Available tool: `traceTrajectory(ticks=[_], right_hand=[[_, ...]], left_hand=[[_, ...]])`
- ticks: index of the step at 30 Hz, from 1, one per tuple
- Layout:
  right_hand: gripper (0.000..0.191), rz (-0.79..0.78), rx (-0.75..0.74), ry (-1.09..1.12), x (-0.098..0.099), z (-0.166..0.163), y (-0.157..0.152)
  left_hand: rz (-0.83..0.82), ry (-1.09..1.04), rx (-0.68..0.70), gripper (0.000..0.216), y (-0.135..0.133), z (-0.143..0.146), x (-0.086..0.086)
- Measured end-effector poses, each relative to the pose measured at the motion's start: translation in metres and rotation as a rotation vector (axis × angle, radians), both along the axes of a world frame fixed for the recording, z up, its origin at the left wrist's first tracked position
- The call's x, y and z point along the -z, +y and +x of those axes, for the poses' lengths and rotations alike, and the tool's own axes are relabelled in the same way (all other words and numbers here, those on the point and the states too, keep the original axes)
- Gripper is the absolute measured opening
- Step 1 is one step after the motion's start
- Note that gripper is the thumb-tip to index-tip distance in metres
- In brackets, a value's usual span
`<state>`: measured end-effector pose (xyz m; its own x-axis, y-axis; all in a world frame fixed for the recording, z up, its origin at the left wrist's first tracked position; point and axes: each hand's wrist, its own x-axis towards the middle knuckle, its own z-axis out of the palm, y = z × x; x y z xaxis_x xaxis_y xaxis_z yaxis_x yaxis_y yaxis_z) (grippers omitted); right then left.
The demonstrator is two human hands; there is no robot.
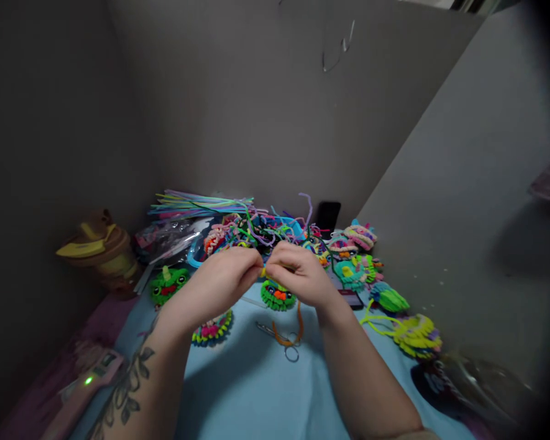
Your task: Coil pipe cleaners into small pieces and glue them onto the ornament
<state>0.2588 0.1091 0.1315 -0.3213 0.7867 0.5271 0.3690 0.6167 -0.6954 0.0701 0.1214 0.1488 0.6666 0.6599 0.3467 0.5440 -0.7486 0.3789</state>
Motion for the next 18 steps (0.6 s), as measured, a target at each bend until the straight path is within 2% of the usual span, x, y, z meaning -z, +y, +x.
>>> traceTrajectory(ticks=[7,9,11,14,18], right_hand=[[0.017,-0.838,-0.384,0.593,0.009,0.004,0.005],[0.019,-1.004,-0.526,0.692,0.009,0.000,0.004],[0.021,-1.101,-0.614,0.767,0.006,-0.006,0.001],[0.021,-1.036,-0.541,0.895,-0.001,-0.014,-0.006],[0.026,-0.681,-0.253,0.982,-0.002,-0.026,-0.011]], left_hand=[[0.124,-0.120,0.121,0.017,-0.018,0.014,-0.008],[0.213,-0.146,0.116,0.018,-0.020,0.015,-0.009],[0.298,-0.171,0.093,0.018,-0.020,0.015,-0.007],[0.263,-0.276,0.005,0.015,-0.018,0.016,-0.006],[-0.079,-0.526,-0.095,0.017,-0.016,0.023,-0.004]])
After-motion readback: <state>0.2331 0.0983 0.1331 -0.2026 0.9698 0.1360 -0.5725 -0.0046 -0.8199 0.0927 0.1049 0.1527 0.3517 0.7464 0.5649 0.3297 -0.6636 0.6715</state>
